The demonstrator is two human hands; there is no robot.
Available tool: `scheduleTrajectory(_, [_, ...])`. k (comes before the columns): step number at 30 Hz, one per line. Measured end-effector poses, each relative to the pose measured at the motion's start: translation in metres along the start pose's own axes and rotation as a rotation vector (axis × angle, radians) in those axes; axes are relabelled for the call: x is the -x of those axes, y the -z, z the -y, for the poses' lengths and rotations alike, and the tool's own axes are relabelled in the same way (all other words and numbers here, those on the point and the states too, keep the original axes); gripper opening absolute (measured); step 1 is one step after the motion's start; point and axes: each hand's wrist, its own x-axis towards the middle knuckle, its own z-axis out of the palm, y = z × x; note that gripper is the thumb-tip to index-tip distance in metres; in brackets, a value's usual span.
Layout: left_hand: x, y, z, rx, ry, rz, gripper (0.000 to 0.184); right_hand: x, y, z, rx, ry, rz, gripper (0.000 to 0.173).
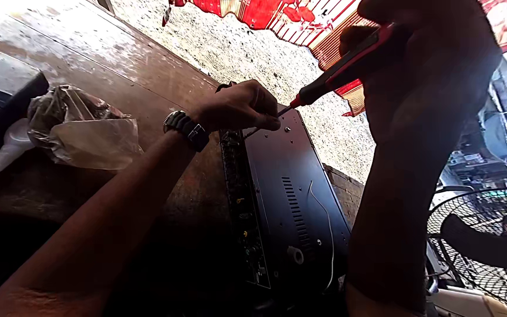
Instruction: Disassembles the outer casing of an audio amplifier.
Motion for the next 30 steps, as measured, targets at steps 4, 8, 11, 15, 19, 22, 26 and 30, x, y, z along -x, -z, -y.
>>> scheduleTrajectory(4, [-0.002,-0.003,0.001,-0.042,0.013,-0.028,0.020,0.000,0.000,-0.003,0.297,0.023,-0.152,0.027])
scheduleTrajectory(8, [-0.002,-0.005,0.003,-0.025,0.003,-0.086,0.027,-0.004,-0.003,0.000,-0.170,-0.019,-0.022,0.028])
scheduleTrajectory(11, [-0.001,-0.004,0.000,-0.068,0.037,-0.110,0.030,-0.004,-0.005,-0.002,-0.097,-0.066,-0.002,0.032])
scheduleTrajectory(15, [-0.002,-0.007,-0.003,-0.115,0.043,-0.145,0.032,-0.005,-0.004,-0.002,0.230,0.005,-0.187,0.027])
scheduleTrajectory(19, [-0.003,-0.010,0.001,-0.131,0.025,-0.197,0.041,-0.007,-0.002,0.003,-0.068,-0.046,-0.075,0.029])
scheduleTrajectory(22, [-0.002,-0.006,0.001,-0.124,0.014,-0.141,0.030,-0.004,0.000,-0.004,0.112,-0.056,-0.048,0.036])
scheduleTrajectory(26, [0.001,-0.001,-0.006,-0.062,-0.025,-0.014,0.016,-0.003,0.008,-0.010,0.282,0.050,-0.195,0.021])
scheduleTrajectory(30, [0.000,-0.003,-0.008,-0.202,-0.032,-0.023,0.015,-0.004,0.001,0.001,-0.109,-0.048,-0.103,0.040])
